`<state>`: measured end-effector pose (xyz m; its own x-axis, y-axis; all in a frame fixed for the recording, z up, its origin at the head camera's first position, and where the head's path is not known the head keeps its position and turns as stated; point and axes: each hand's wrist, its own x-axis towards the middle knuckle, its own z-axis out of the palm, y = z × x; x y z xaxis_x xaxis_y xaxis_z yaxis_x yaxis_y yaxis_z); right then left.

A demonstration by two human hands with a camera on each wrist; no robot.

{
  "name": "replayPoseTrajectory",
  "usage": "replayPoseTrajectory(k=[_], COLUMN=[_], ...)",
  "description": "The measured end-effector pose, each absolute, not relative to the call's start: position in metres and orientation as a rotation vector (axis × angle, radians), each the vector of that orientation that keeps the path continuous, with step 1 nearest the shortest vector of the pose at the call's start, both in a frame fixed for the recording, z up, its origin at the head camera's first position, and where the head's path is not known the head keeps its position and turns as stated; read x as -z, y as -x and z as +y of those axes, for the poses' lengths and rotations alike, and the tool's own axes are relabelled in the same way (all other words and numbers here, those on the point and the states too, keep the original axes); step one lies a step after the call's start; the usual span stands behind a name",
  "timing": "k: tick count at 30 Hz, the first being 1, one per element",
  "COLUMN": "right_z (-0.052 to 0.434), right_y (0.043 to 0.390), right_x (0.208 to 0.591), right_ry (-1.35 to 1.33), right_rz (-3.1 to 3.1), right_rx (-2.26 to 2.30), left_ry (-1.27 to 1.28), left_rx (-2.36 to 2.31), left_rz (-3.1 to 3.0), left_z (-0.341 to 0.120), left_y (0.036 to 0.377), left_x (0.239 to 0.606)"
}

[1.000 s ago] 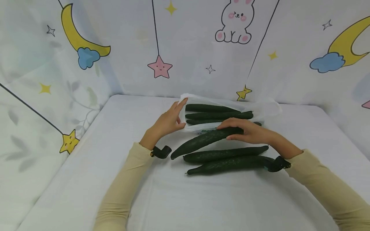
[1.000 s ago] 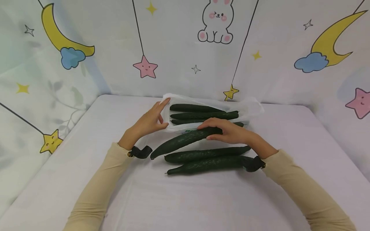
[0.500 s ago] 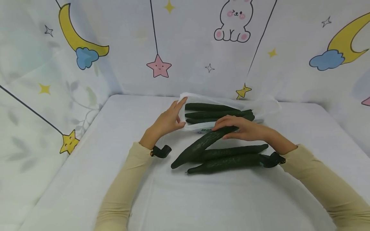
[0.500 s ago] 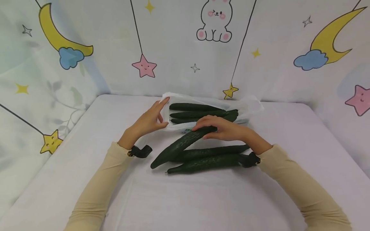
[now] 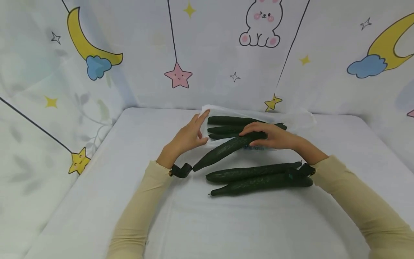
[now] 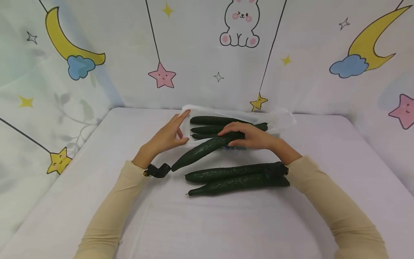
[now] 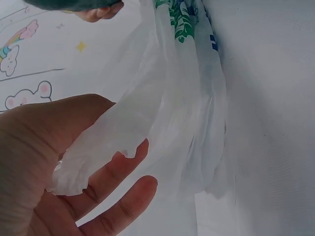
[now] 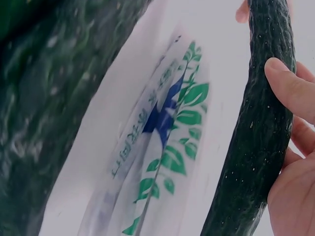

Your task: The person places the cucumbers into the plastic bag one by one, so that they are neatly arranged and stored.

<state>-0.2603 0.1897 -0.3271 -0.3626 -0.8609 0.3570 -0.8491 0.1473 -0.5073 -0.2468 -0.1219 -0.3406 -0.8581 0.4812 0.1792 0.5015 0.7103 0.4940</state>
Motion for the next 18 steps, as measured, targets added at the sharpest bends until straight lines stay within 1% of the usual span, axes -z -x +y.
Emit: replayPoseTrajectory(k=[4,11,18], right_z=[0.195,0.206,0.209], right_y=[0.268,0.276,0.266], right_x=[0.331,0.337,0.325], right_ry=[1.708,1.529,1.366], right_rz=[2.380,2.505,2.633], right_rx=[1.036,1.018,0.985], left_ry=[0.834,0.830,0.822], left_rx=[0.851,0.846,0.837], left_rz=[-2.858,-2.876,-2.877], left_z=[-0.122,-0.123,-0.122], left_y=[0.248,0.247,0.246], left_x=[0.341,0.340,0.338])
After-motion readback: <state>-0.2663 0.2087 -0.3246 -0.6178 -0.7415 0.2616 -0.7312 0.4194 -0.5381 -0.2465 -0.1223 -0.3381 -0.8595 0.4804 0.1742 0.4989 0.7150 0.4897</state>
